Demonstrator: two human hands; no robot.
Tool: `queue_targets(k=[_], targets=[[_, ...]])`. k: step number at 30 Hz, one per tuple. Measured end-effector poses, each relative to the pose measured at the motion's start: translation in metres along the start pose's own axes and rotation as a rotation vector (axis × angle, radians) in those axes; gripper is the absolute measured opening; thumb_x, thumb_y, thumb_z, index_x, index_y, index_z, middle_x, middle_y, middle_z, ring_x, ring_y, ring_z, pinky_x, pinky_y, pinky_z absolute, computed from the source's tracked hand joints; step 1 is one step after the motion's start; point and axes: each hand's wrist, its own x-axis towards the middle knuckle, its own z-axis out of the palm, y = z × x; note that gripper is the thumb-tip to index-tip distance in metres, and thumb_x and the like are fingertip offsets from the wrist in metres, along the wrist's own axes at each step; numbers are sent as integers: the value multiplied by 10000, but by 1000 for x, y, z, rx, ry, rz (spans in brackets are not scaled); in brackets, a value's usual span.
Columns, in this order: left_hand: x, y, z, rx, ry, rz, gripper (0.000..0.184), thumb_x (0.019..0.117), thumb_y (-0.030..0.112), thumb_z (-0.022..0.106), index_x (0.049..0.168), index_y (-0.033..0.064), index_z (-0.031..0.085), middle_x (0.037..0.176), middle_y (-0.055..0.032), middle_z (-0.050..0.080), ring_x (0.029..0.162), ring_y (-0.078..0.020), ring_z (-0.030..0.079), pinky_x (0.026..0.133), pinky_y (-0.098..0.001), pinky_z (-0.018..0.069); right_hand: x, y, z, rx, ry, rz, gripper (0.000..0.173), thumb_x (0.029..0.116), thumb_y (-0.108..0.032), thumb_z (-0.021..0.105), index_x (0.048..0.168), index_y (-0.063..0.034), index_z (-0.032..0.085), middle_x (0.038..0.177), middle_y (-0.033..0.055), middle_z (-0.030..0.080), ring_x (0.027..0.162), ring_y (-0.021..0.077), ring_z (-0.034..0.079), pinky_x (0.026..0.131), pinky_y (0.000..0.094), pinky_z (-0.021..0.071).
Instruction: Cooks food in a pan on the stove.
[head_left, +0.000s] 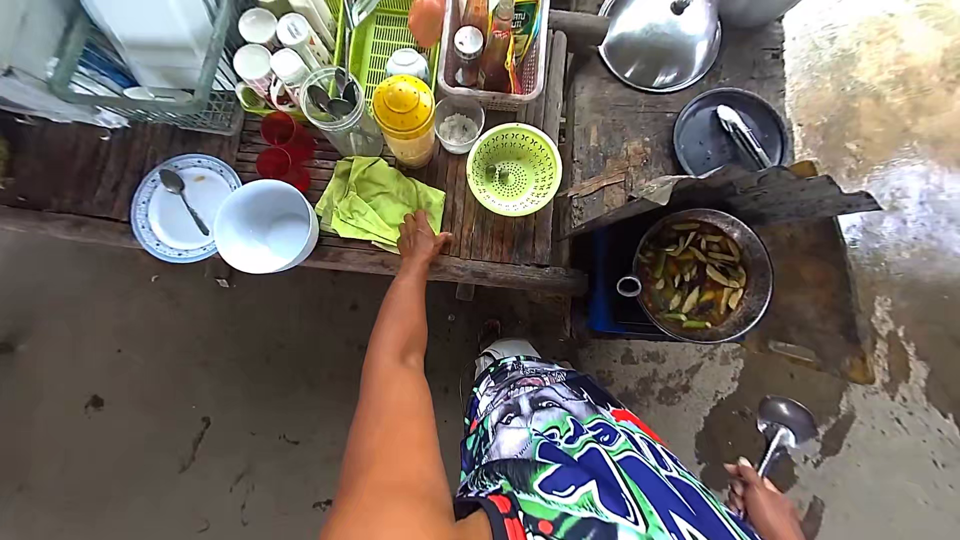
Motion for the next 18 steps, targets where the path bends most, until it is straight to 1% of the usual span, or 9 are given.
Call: queue_targets(k=[2,4,6,10,12,14,15,16,18], targets=[[6,11,2,67,-13,-20,500,974,332,655,1367,33,568,1366,-275,582,1221,-474,601,922,-659,523,2,9,-4,50,19,-6,358,1124,-389,386,1035,-104,583,555,-91,396,390,22,389,399,199,402],[3,13,-11,64,-24,-7,358,1038,278,546,1269,20,636,1246,-278,656,1180,-468,633,931,-669,510,9,26,-4,131,28,-7,355,1122,-396,382,1017,-116,574,535,-92,388,381,26,384,388,208,404],[-13,17,-28,83,-15,55,376,1070,310,486,1178,-2,666,1158,-284,684,1137,-471,652,920,-676,504,15,49,-1,173,15,11,352,1122,-396,382,1014,-115,564,533,-91,370,380,32,370,388,210,396],[-60,54,-44,45,44,192,498,1104,335,363,981,-42,664,986,-287,697,1013,-475,681,844,-684,493,12,75,13,171,-2,66,368,1126,-368,387,1045,-70,586,559,-69,371,399,46,359,411,218,373],[-77,68,-35,-160,51,197,488,1113,315,374,985,-65,653,945,-282,667,961,-446,662,857,-658,477,14,77,17,153,-13,83,377,1127,-369,390,1053,-61,595,567,-62,371,404,53,361,414,220,374],[-95,82,-25,-497,37,167,464,1124,333,379,1038,-47,632,940,-222,626,893,-340,615,818,-563,483,25,79,20,165,-27,78,385,1125,-375,393,1059,-54,596,571,-57,370,406,57,350,412,226,367],[-105,88,-19,-673,1,150,457,1123,377,376,1095,-1,631,988,-168,631,907,-261,616,817,-502,508,32,81,20,180,-31,74,387,1123,-382,397,1068,-56,599,572,-56,372,408,60,351,413,233,370],[-114,94,-12,-828,-58,132,452,1118,404,388,1175,35,642,1061,-132,659,956,-210,644,855,-470,545,39,84,17,199,-34,71,389,1121,-395,398,1070,-66,599,571,-58,372,409,62,353,414,238,378],[-131,110,9,-1011,-167,114,418,1112,401,417,1200,62,644,1068,-95,668,953,-172,650,855,-434,557,49,89,13,238,-37,57,384,1117,-407,403,1067,-80,599,574,-64,361,411,58,344,414,236,374]])
